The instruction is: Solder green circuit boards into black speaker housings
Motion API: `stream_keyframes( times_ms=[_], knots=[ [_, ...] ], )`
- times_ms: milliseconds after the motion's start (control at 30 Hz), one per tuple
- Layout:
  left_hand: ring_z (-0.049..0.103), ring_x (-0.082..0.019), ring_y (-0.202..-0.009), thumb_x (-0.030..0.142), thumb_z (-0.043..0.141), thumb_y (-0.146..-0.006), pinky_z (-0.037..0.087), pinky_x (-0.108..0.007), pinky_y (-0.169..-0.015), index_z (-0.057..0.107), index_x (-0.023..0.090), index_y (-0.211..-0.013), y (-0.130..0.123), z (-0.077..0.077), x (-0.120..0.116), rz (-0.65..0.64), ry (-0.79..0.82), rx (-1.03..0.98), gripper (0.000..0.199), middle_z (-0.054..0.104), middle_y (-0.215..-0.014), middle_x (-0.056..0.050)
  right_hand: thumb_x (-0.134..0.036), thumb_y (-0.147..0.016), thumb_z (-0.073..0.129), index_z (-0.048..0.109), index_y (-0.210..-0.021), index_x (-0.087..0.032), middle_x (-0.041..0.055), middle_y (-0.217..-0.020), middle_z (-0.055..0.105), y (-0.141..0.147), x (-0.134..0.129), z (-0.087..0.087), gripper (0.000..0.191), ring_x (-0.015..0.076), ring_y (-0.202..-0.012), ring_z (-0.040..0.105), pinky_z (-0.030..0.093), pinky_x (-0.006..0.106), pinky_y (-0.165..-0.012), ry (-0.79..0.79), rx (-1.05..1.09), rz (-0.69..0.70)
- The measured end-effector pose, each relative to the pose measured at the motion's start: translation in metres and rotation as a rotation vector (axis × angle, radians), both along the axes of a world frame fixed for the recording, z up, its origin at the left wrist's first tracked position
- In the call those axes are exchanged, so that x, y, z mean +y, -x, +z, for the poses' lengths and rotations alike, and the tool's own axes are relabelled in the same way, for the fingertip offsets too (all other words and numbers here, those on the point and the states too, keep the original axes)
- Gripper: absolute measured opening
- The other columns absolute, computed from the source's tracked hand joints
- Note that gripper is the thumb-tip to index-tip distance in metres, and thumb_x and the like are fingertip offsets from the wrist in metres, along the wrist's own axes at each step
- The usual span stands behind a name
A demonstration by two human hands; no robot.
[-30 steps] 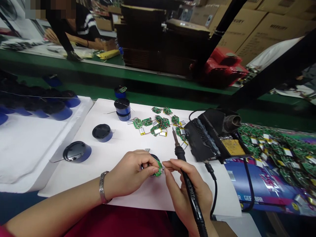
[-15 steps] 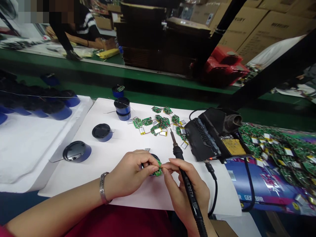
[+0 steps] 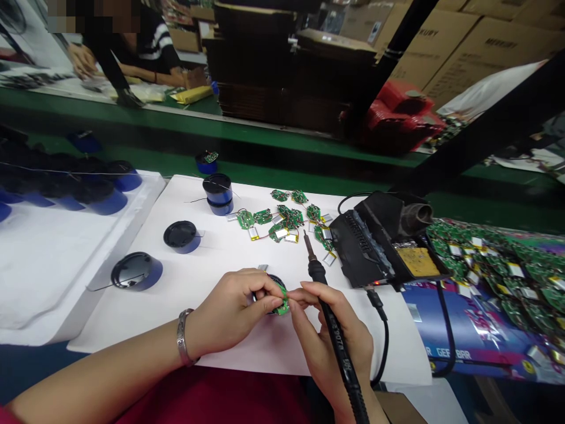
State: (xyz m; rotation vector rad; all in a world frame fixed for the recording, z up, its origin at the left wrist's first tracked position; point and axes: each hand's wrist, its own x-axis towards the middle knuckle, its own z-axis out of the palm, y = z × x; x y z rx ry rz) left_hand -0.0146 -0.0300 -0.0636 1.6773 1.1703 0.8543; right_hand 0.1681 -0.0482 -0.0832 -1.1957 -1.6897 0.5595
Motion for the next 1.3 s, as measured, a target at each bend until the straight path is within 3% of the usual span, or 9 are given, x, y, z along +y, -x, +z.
stream_keyframes(
  times_ms=[167, 867, 1300],
  knots=[
    [0.063, -0.012, -0.075, 0.016, 0.063, -0.089, 0.048, -0.024, -0.071, 0.072, 0.02, -0.085, 0.0005, 0.0003, -0.0004, -0.004, -0.002, 0.004, 0.011, 0.071, -0.081, 0.002, -0.015, -0.087, 0.066, 0.059, -0.111, -0.024, -0.0031, -0.087, 0.072, 0.0011, 0.0009, 0.0013, 0.027, 0.0086, -0.074, 0.07, 0.052, 0.015, -0.059, -0.016, 0.006, 0.004],
    [0.062, -0.011, -0.074, 0.015, 0.062, -0.088, 0.047, -0.023, -0.069, 0.07, 0.019, -0.083, -0.0017, 0.0016, -0.0009, 0.022, 0.004, 0.006, 0.01, 0.07, -0.079, 0.003, -0.019, -0.087, 0.068, 0.059, -0.11, -0.027, -0.0044, -0.087, 0.073, 0.0062, 0.0006, -0.0007, 0.026, 0.0099, -0.077, 0.072, 0.056, 0.017, -0.067, 0.069, 0.111, -0.04],
    [0.062, -0.011, -0.071, 0.015, 0.064, -0.088, 0.046, -0.024, -0.069, 0.072, 0.021, -0.084, -0.0045, -0.001, -0.0034, 0.05, -0.116, 0.053, 0.011, 0.072, -0.075, 0.004, -0.014, -0.086, 0.068, 0.06, -0.107, -0.023, -0.002, -0.087, 0.071, 0.0023, -0.0024, 0.0006, 0.024, 0.0111, -0.074, 0.069, 0.056, 0.02, -0.067, -0.083, -0.037, -0.042]
  ],
)
